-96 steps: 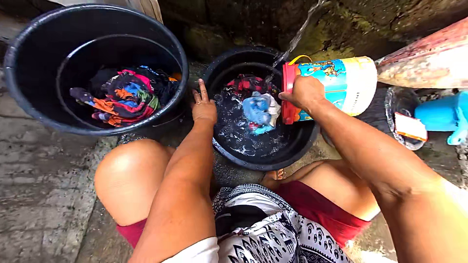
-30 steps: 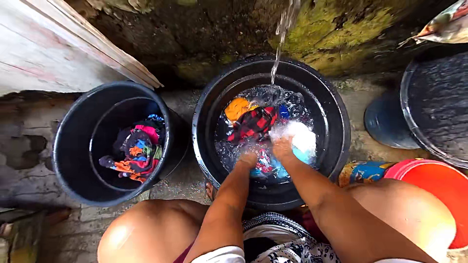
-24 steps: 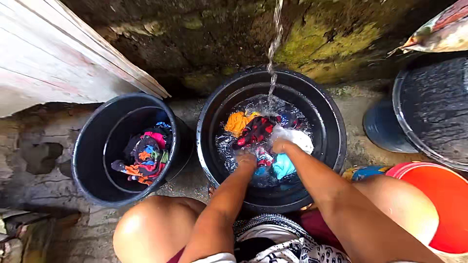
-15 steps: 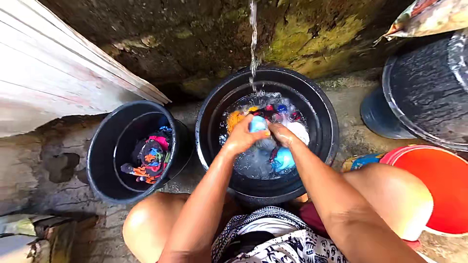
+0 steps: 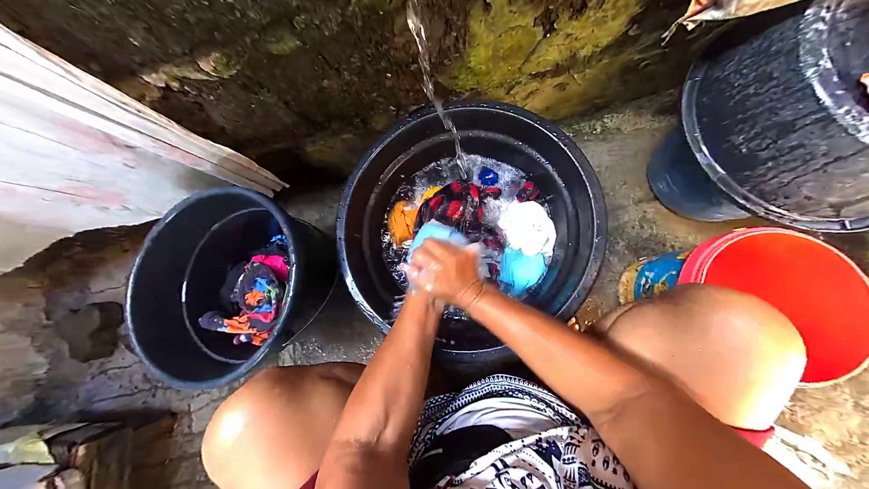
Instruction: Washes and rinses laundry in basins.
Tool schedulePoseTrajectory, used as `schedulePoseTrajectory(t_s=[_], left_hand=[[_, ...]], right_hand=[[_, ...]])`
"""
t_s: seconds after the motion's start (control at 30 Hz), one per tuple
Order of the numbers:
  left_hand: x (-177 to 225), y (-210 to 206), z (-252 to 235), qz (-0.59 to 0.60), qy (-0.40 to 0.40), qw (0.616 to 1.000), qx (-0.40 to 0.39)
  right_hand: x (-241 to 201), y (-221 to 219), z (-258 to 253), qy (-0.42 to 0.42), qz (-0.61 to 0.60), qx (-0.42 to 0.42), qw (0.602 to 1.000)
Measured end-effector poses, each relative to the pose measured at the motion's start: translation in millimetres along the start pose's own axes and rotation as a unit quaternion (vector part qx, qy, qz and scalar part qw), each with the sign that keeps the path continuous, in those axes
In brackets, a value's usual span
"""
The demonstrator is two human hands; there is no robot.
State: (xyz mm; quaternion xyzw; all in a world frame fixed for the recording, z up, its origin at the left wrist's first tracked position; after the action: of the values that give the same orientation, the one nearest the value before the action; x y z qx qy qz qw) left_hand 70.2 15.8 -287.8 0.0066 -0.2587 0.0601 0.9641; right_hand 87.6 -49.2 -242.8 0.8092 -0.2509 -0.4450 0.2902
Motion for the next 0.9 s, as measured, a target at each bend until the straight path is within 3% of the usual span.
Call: schedulePoseTrajectory(t_s=[0.07,0.1,0.17,0.23,0.3,0.37,0.43,0.47,0.5,0.53,0.6,0.67,0.7,0.77,0.83,0.9], left_hand=[[9,-10,-18,0.124,-0.051,0.988,-0.078],[19,-10,-22,0.122,-0.091,0.982,-0.116],[37,6,-28,-0.047,-0.213,0.972,-0.087],[29,16,-49,-0.301,-0.287,0.909,-0.036],[-7,13,-77,-0.557,-0.226,0.799,-0.014],[-47,8,-86,-0.722,-0.102,0.684,-0.028],[-70,3,-81,-0.790,-0.015,0.610,-0.070],[-72,1,-79,-0.796,0.001,0.597,-0.096],[-66,-2,-78,-0.788,-0.011,0.604,-0.118],[-53,-5,-75,-0.754,-0.038,0.642,-0.135],[-15,-6,-60,-0.580,-0.120,0.793,-0.147],[31,1,-28,-0.274,-0.199,0.926,-0.168],[58,6,-11,-0.093,-0.241,0.944,-0.206],[112,18,20,0.159,-0.303,0.896,-0.283],[140,36,35,0.204,-0.335,0.893,-0.220],[139,49,33,0.083,-0.344,0.929,-0.110]], right_hand=[[53,10,-5,-0.091,0.026,-0.029,0.995],[82,16,-5,-0.152,0.053,-0.050,0.986],[132,21,6,-0.285,0.053,-0.123,0.949],[147,12,27,-0.323,0.046,-0.198,0.924],[136,-19,51,-0.282,0.042,-0.313,0.906],[119,-51,80,-0.236,0.032,-0.480,0.844],[105,-61,104,-0.215,0.027,-0.617,0.756],[103,-61,110,-0.206,0.021,-0.657,0.725],[104,-59,109,-0.208,0.008,-0.668,0.715],[105,-52,103,-0.222,-0.010,-0.649,0.728],[110,-38,89,-0.258,-0.057,-0.548,0.793],[114,-31,80,-0.271,-0.089,-0.474,0.833],[115,-32,79,-0.272,-0.104,-0.453,0.842],[116,-33,78,-0.293,-0.143,-0.405,0.854],[109,-24,74,-0.340,-0.162,-0.364,0.852],[93,-5,53,-0.342,-0.166,-0.309,0.872]])
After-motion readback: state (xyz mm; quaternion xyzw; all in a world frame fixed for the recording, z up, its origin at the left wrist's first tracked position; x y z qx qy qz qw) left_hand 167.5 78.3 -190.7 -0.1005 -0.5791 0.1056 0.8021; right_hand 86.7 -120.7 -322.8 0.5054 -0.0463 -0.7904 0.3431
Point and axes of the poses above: each hand's wrist, its own z-axis away from the middle knuckle, its own y-axis out of the back of the hand, x = y × z, the point moved 6 cm from there along -z, towards the middle knuckle, and after that the axes turned 6 degrees about y, right-handed, at the moved point
